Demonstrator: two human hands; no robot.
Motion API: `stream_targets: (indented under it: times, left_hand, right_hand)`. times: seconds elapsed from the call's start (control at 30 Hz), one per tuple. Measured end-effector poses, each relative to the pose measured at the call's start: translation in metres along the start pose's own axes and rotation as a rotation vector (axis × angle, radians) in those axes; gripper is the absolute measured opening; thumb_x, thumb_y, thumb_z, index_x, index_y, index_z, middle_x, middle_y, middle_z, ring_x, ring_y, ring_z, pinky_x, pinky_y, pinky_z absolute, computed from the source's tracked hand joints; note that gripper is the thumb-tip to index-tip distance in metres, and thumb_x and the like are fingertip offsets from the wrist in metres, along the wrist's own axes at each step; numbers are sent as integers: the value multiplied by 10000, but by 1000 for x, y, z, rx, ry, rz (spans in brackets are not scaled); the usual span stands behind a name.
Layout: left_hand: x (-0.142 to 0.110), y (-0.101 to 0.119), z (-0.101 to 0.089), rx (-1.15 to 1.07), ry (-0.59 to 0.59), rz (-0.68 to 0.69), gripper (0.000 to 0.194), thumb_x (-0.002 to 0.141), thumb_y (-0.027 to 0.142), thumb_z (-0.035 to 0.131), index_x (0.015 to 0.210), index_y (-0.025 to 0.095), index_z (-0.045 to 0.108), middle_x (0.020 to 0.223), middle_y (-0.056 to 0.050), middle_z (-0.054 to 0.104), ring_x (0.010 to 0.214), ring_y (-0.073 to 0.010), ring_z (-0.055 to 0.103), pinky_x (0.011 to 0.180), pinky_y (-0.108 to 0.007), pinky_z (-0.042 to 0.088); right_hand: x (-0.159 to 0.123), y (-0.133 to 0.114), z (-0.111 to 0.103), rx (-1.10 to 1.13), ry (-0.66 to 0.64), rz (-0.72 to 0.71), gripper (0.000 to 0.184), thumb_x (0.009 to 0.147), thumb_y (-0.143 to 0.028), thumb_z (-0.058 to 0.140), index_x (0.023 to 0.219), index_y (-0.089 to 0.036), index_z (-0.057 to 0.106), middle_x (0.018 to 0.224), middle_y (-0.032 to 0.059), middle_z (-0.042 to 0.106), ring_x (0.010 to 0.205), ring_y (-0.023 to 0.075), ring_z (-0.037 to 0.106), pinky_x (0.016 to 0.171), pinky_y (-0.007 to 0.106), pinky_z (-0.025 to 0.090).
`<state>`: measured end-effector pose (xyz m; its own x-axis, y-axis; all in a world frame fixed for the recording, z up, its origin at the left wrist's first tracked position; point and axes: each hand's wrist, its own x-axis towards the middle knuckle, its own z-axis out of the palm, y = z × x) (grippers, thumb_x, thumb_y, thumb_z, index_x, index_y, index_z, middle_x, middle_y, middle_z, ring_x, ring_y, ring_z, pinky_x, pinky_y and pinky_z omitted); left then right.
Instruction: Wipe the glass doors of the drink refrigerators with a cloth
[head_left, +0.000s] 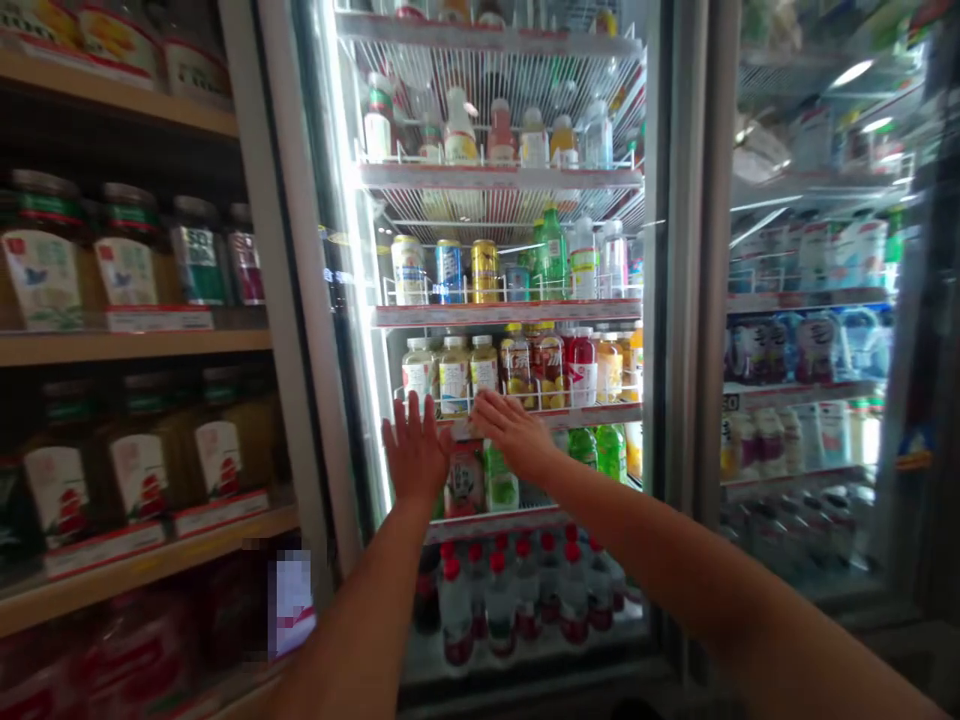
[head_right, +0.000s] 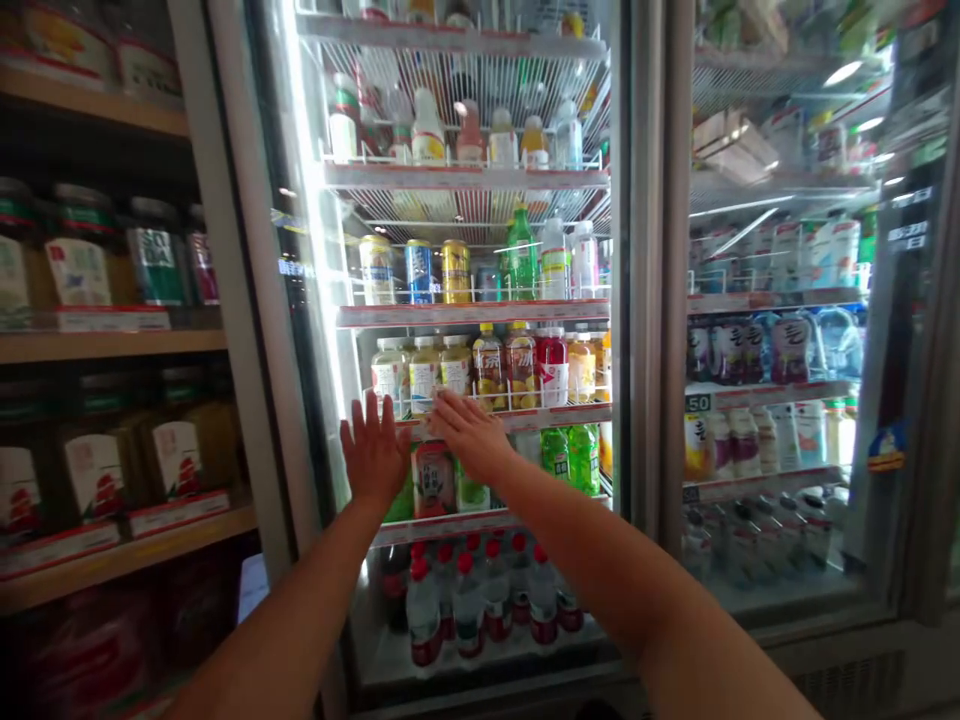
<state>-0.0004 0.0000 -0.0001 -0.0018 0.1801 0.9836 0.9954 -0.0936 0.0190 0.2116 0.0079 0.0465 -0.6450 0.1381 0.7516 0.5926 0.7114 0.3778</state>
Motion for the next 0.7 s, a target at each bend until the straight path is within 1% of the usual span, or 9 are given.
stream_targets:
  times: [0.17,0.2,0.27,0.33,0.37,0.47,0.53,0.6,0.7]
  left_hand:
    - [-1,-1,2,-10,31,9,610,1061,408,357,1612,170,248,1670,-130,216,1573,-296,69,1264,-576,84]
    - [-1,-1,3,-12,33,10,609,1062,408,354,1613,174,245,1671,-129,215,1573,-293,68,1263,-576,85]
    - [-2,-2,3,-18,33,13,604,1063,406,348,1613,179,246,1671,-128,215,1574,-287,64,1264,-574,83]
    - [-2,-2,3,-25,26,12,602,1062,406,347,1610,173,258,1670,-131,218,1575,-285,59,1266,-573,80]
    - [-2,-1,2,-26,20,9,603,1061,408,349,1607,167,268,1669,-134,219,1575,-287,57,1266,-573,77]
    - [-1,0,0,-20,-2,-8,600,1057,406,348,1597,149,296,1670,-137,218,1574,-295,57,1267,-572,73]
    - [0,2,-2,-18,-24,-21,598,1053,404,352,1590,144,316,1669,-134,226,1573,-300,62,1268,-571,70]
    - [1,4,-3,-17,-42,-30,599,1049,403,354,1585,137,329,1667,-135,232,1573,-303,66,1269,-571,70]
    - [1,5,-4,-18,-47,-36,603,1048,404,351,1588,139,322,1667,-131,233,1573,-301,65,1269,-569,67]
  right_hand:
    - [36,-13,0,18,104,218,631,907,-17,449,1532,-93,416,1646,131,322,1563,256,202,1276,472,254]
    - [39,-16,2,30,96,199,624,909,-20,455,1527,-102,428,1644,130,328,1564,258,198,1274,477,255]
    - [43,-23,8,50,37,68,586,920,-32,467,1499,-128,474,1623,117,378,1560,240,217,1272,464,262]
    - [45,-23,9,50,-23,-65,557,926,-40,477,1471,-151,511,1600,94,427,1551,213,248,1272,436,266]
    - [46,-21,6,40,-28,-79,558,925,-36,476,1469,-155,514,1597,86,434,1547,206,258,1274,425,263]
    - [44,-4,-5,0,76,94,604,919,-18,449,1513,-124,452,1626,101,378,1554,218,236,1280,425,242]
    - [33,6,-10,-9,135,201,619,922,-13,434,1534,-109,416,1643,114,336,1563,227,198,1281,444,232]
    - [16,11,-11,3,71,133,615,923,-9,440,1525,-133,435,1637,97,350,1562,215,199,1278,446,243]
    - [-6,18,-15,25,-114,-116,607,914,-8,478,1493,-187,487,1610,59,408,1542,190,267,1266,434,281]
